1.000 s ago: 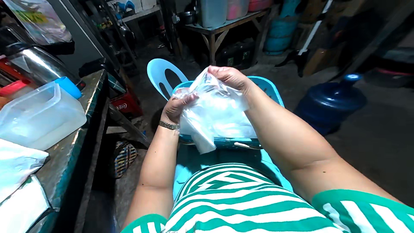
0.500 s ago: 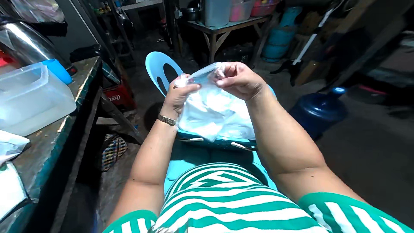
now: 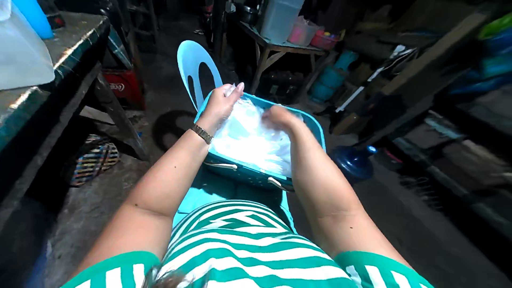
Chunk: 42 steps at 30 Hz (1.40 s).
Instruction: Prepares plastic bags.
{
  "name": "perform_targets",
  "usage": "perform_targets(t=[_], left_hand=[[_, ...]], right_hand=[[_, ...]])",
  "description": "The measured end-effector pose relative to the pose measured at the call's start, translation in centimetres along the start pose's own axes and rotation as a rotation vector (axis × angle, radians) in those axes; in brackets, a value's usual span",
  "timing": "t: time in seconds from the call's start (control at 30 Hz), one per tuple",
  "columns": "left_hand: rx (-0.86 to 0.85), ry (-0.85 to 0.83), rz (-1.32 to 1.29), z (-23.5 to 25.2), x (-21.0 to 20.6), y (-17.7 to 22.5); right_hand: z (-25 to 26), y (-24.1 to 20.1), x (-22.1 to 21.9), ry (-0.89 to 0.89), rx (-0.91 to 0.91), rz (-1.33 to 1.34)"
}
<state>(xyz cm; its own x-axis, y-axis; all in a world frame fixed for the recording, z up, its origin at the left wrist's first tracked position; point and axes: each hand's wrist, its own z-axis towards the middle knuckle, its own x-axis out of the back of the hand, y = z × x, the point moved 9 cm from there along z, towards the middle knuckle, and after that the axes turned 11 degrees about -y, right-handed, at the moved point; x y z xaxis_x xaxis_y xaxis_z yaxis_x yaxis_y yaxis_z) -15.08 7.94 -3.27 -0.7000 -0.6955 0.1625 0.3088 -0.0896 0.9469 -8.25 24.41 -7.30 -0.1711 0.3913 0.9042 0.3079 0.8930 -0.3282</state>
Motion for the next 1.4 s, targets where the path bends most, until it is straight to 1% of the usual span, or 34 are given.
perform_targets(t=[0.03, 0.07, 0.1, 0.13, 0.23, 0.3, 0.37, 0.47, 0.53, 0.6, 0.63, 0.7, 0.77, 0.83, 0.87, 1.0, 1.1, 1.17, 1.27, 1.3, 1.4], left_hand=[[-0.004, -0.003, -0.029, -0.1, -0.1, 0.2], [-0.006, -0.010, -0.053, -0.2, -0.1, 0.3], [-0.004, -0.023, -0.085, -0.3, -0.4, 0.5], [-0.004, -0.043, -0.126, -0.4, -0.7, 0.8], [-0.017, -0.109, -0.253, -0.4, -1.7, 2.2], [-0.029, -0.140, -0.256, -0.4, -2.3, 3.8], [-0.025, -0.162, -0.180, -0.3, -2.9, 5.5], [-0.043, -0.157, -0.026, 0.8, -3.9, 7.1], [-0.042, -0.126, 0.085, 2.2, -4.4, 7.1], [-0.041, -0.102, 0.196, 3.5, -4.8, 5.7], [-0.036, -0.103, 0.227, 4.0, -5.1, 4.5], [-0.007, -0.126, 0.246, 4.2, -5.3, 2.4], [-0.013, -0.129, 0.179, 4.0, -4.8, 1.7], [-0.074, -0.103, 0.024, 3.5, -4.2, 1.8], [-0.088, -0.105, -0.046, 3.2, -4.0, 1.9], [-0.023, -0.129, -0.210, 2.2, -4.0, 1.5], [0.001, -0.088, -0.235, 2.1, -3.8, 1.3], [0.017, -0.093, -0.252, 2.0, -3.8, 1.3], [0.020, -0.191, -0.334, 1.8, -4.6, 1.4], [0.008, -0.245, -0.370, 1.6, -5.0, 1.7], [-0.055, -0.388, -0.441, 0.8, -5.7, 2.6]], right_hand=[[1.2, -0.2, -2.6, -0.183, 0.032, -0.143], [2.2, -0.4, -4.7, -0.308, 0.085, -0.261], [2.5, -0.4, -5.7, -0.364, 0.089, -0.291], [2.3, -0.6, -5.4, -0.342, 0.073, -0.253], [0.4, -1.8, -1.4, -0.074, 0.056, -0.128], [-1.0, -1.8, 1.0, 0.083, 0.026, -0.020], [-1.7, -1.0, 2.4, 0.173, 0.021, 0.115], [-2.6, 0.6, 3.3, 0.210, 0.041, 0.405], [-3.9, 0.7, 4.4, 0.271, 0.068, 0.558], [-4.2, 1.4, 5.7, 0.427, 0.167, 0.722], [-4.3, 1.4, 6.1, 0.445, 0.225, 0.827], [-4.4, 0.3, 6.4, 0.383, 0.311, 0.928], [-4.4, -0.9, 6.5, 0.377, 0.358, 0.836], [-4.2, -1.6, 6.5, 0.443, 0.350, 0.640], [-4.2, -1.8, 6.5, 0.460, 0.340, 0.590], [-4.5, -1.8, 6.5, 0.519, 0.311, 0.607], [-4.4, -1.8, 6.3, 0.537, 0.277, 0.613], [-4.2, -1.8, 6.2, 0.532, 0.284, 0.650], [-4.3, -1.5, 6.2, 0.550, 0.323, 0.808], [-4.4, -1.3, 6.1, 0.559, 0.338, 0.917], [-4.6, -0.6, 5.5, 0.556, 0.355, 1.396]])
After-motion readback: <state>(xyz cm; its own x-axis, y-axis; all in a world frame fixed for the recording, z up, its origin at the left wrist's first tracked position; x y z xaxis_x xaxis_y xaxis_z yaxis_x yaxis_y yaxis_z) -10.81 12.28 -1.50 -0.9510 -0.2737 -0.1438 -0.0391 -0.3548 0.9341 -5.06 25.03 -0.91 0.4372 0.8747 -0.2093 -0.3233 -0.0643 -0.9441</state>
